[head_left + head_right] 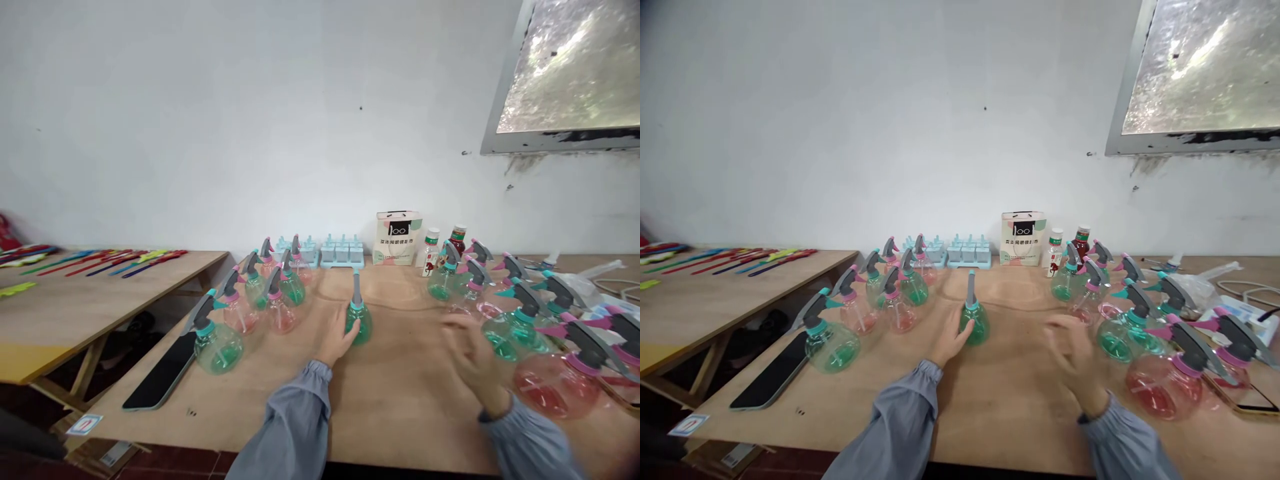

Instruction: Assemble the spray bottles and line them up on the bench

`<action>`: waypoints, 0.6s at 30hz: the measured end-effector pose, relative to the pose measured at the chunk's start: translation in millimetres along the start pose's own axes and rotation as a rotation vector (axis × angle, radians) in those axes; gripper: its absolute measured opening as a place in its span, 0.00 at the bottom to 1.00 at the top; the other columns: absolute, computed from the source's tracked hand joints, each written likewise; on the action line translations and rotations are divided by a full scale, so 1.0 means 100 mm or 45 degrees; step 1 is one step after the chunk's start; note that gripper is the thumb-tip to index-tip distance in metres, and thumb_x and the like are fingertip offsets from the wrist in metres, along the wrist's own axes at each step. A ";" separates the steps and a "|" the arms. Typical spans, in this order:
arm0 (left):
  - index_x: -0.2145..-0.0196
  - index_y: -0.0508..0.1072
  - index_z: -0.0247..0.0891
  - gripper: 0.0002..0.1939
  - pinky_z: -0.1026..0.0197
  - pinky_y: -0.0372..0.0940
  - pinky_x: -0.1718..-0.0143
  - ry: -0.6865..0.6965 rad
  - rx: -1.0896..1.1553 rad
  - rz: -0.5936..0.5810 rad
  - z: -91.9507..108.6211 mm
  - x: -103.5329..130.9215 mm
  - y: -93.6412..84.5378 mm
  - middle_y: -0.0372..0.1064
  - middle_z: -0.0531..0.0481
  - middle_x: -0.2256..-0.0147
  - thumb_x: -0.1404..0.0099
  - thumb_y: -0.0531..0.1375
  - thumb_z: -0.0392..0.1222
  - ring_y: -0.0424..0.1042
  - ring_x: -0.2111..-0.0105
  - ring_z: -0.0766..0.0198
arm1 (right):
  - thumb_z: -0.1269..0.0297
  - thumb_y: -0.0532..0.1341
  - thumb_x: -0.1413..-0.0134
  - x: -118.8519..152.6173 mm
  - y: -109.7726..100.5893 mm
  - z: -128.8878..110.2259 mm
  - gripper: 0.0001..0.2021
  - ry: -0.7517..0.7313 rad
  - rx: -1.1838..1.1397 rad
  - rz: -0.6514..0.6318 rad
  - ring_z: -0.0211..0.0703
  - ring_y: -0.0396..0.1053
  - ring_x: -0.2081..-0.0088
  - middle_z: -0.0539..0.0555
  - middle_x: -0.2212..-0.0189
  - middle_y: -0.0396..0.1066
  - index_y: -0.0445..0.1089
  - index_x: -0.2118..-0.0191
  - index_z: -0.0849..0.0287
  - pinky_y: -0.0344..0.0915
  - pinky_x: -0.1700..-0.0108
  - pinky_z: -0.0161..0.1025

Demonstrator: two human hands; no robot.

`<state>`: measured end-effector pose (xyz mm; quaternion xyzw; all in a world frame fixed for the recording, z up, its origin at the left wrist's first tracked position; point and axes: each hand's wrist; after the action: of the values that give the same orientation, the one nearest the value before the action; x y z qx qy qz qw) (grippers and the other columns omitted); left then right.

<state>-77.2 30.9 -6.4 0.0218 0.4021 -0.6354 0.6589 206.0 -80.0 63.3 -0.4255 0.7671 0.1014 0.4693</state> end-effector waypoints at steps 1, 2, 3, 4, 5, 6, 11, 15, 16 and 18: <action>0.39 0.62 0.42 0.26 0.47 0.61 0.38 0.033 0.005 -0.040 0.04 0.01 -0.01 0.67 0.41 0.42 0.33 0.56 0.48 0.66 0.40 0.52 | 0.48 0.62 0.44 -0.07 0.34 0.04 0.17 0.014 -0.083 -0.159 0.56 0.72 0.54 0.59 0.58 0.74 0.70 0.54 0.52 0.67 0.47 0.59; 0.39 0.62 0.43 0.26 0.47 0.62 0.39 0.070 0.007 -0.076 0.07 0.01 -0.02 0.67 0.42 0.42 0.33 0.57 0.48 0.67 0.41 0.52 | 0.47 0.64 0.47 -0.12 0.65 0.05 0.22 0.056 -0.146 -0.225 0.57 0.71 0.50 0.60 0.52 0.72 0.67 0.49 0.52 0.65 0.44 0.60; 0.39 0.62 0.43 0.27 0.47 0.63 0.40 0.108 0.003 -0.110 0.10 0.01 -0.03 0.68 0.42 0.43 0.33 0.58 0.49 0.67 0.42 0.52 | 0.47 0.67 0.51 -0.15 0.93 0.05 0.30 0.109 -0.215 -0.280 0.59 0.68 0.45 0.62 0.47 0.69 0.63 0.45 0.53 0.62 0.42 0.61; 0.39 0.63 0.43 0.27 0.47 0.64 0.41 0.144 -0.008 -0.140 0.13 0.01 -0.04 0.69 0.42 0.43 0.34 0.59 0.49 0.68 0.43 0.52 | 0.46 0.69 0.55 -0.16 1.17 0.03 0.36 0.161 -0.272 -0.302 0.61 0.64 0.42 0.64 0.43 0.65 0.60 0.42 0.55 0.60 0.40 0.61; 0.40 0.64 0.43 0.27 0.47 0.64 0.43 0.177 -0.030 -0.168 0.15 0.01 -0.04 0.70 0.42 0.45 0.35 0.60 0.49 0.69 0.44 0.51 | 0.46 0.70 0.58 -0.15 1.36 -0.01 0.41 0.202 -0.322 -0.326 0.62 0.61 0.39 0.66 0.41 0.62 0.58 0.40 0.56 0.58 0.38 0.62; 0.41 0.64 0.42 0.27 0.46 0.65 0.44 0.209 -0.061 -0.197 0.17 0.01 -0.05 0.71 0.41 0.46 0.36 0.60 0.49 0.70 0.45 0.50 | 0.46 0.71 0.59 -0.14 1.51 -0.05 0.43 0.240 -0.370 -0.341 0.62 0.59 0.38 0.66 0.40 0.61 0.55 0.39 0.56 0.56 0.37 0.61; 0.42 0.65 0.39 0.30 0.43 0.64 0.44 0.315 -0.189 -0.167 0.20 0.00 -0.10 0.73 0.40 0.50 0.40 0.63 0.50 0.72 0.49 0.48 | 0.55 0.65 0.51 -0.13 1.79 -0.18 0.34 0.350 -0.564 -0.292 0.52 0.66 0.44 0.62 0.45 0.66 0.54 0.40 0.54 0.62 0.41 0.54; 0.42 0.65 0.42 0.28 0.44 0.62 0.40 0.280 -0.256 0.253 0.11 -0.01 -0.34 0.70 0.40 0.47 0.39 0.61 0.51 0.69 0.44 0.49 | 0.64 0.64 0.55 -0.18 1.75 -0.10 0.27 0.371 -0.648 -0.280 0.48 0.69 0.47 0.56 0.49 0.70 0.64 0.46 0.52 0.63 0.42 0.49; 0.42 0.64 0.42 0.27 0.43 0.60 0.39 0.220 -0.266 0.458 0.07 -0.02 -0.43 0.69 0.39 0.47 0.37 0.60 0.50 0.67 0.43 0.50 | 0.65 0.64 0.56 -0.20 1.73 -0.08 0.25 0.375 -0.659 -0.288 0.47 0.69 0.48 0.55 0.50 0.71 0.66 0.48 0.51 0.63 0.42 0.49; 0.40 0.60 0.39 0.26 0.43 0.56 0.37 0.045 -0.252 0.858 0.00 -0.06 -0.62 0.65 0.37 0.45 0.34 0.56 0.48 0.64 0.41 0.51 | 0.64 0.64 0.57 -0.24 1.70 -0.04 0.22 0.409 -0.676 -0.259 0.47 0.71 0.52 0.54 0.54 0.73 0.69 0.52 0.51 0.64 0.44 0.48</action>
<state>-129.9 23.9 26.4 0.1004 0.4434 -0.3398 0.8233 81.1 36.1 43.4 -0.6179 0.7317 0.1820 0.2227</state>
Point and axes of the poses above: each hand's wrist, its own x-axis away from the middle knuckle, its own y-axis out of the palm, z = x × y
